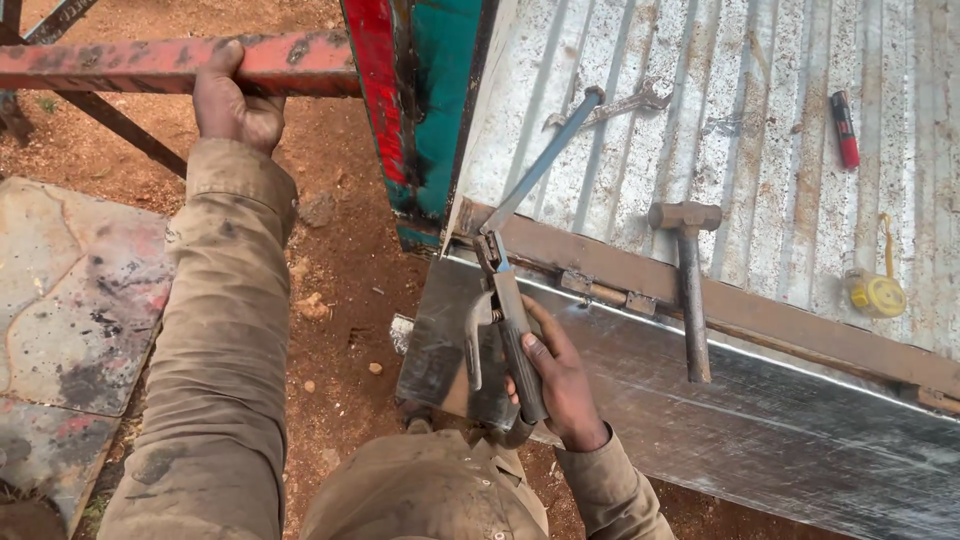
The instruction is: Measure, fit, and weld a metal sheet to a truck bed frame.
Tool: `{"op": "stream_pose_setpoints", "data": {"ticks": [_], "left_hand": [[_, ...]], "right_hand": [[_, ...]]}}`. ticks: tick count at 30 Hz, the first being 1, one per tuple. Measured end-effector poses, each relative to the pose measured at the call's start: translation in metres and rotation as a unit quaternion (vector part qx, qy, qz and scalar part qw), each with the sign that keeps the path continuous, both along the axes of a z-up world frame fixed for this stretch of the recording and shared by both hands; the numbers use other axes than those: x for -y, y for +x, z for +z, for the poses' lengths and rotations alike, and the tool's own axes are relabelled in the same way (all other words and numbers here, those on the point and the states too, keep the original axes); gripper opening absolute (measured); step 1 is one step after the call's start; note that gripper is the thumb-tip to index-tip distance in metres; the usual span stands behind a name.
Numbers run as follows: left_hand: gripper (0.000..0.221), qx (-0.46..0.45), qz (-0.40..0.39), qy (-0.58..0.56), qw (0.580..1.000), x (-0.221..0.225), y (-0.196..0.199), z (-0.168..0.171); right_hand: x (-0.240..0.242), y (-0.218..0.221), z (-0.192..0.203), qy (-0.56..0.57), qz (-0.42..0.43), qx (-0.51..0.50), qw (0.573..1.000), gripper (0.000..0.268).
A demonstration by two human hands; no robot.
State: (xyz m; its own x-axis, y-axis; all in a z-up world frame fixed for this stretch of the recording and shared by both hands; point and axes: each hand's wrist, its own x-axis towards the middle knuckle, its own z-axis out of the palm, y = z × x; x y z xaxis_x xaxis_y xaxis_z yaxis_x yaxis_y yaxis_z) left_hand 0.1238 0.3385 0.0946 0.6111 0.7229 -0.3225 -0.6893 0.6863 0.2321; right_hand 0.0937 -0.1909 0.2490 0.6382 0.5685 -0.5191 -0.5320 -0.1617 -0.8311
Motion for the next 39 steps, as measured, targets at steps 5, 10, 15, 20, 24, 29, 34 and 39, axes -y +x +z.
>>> {"op": "stream_pose_setpoints", "data": {"ticks": [5, 10, 15, 20, 24, 29, 34, 39], "left_hand": [[0.031, 0.009, 0.028, 0.016, 0.999, 0.019, -0.006, 0.014], [0.034, 0.003, 0.023, 0.024, 0.999, 0.028, -0.014, 0.027], [0.041, 0.020, 0.005, 0.037, 0.999, 0.047, -0.026, 0.031], [0.032, -0.292, -0.049, 0.236, 0.925, 0.146, -0.063, 0.005], [0.032, -0.422, -0.297, 0.378, 0.769, 0.282, -0.111, -0.091], [0.055, -0.558, -0.239, 0.457, 0.650, 0.363, -0.120, -0.101], [0.060, -0.582, -0.297, 0.456, 0.604, 0.352, -0.119, -0.080], [0.062, -0.611, -0.298, 0.427, 0.596, 0.356, -0.117, -0.068]], "right_hand": [[0.001, 0.004, -0.006, 0.016, 0.003, 0.008, 1.000, 0.057], [0.007, 0.004, -0.016, 0.026, -0.001, 0.006, 1.000, 0.059], [0.007, 0.005, -0.018, 0.031, 0.010, 0.032, 0.999, 0.060], [0.011, 0.014, -0.016, 0.063, 0.009, -0.013, 0.998, 0.060], [0.008, 0.017, -0.015, 0.089, 0.001, -0.039, 0.995, 0.060], [0.009, 0.020, -0.011, -0.012, 0.076, 0.069, 0.995, 0.060], [0.015, 0.031, -0.019, 0.011, 0.085, 0.044, 0.995, 0.060], [0.019, 0.033, -0.023, 0.032, 0.104, 0.053, 0.993, 0.061]]}}
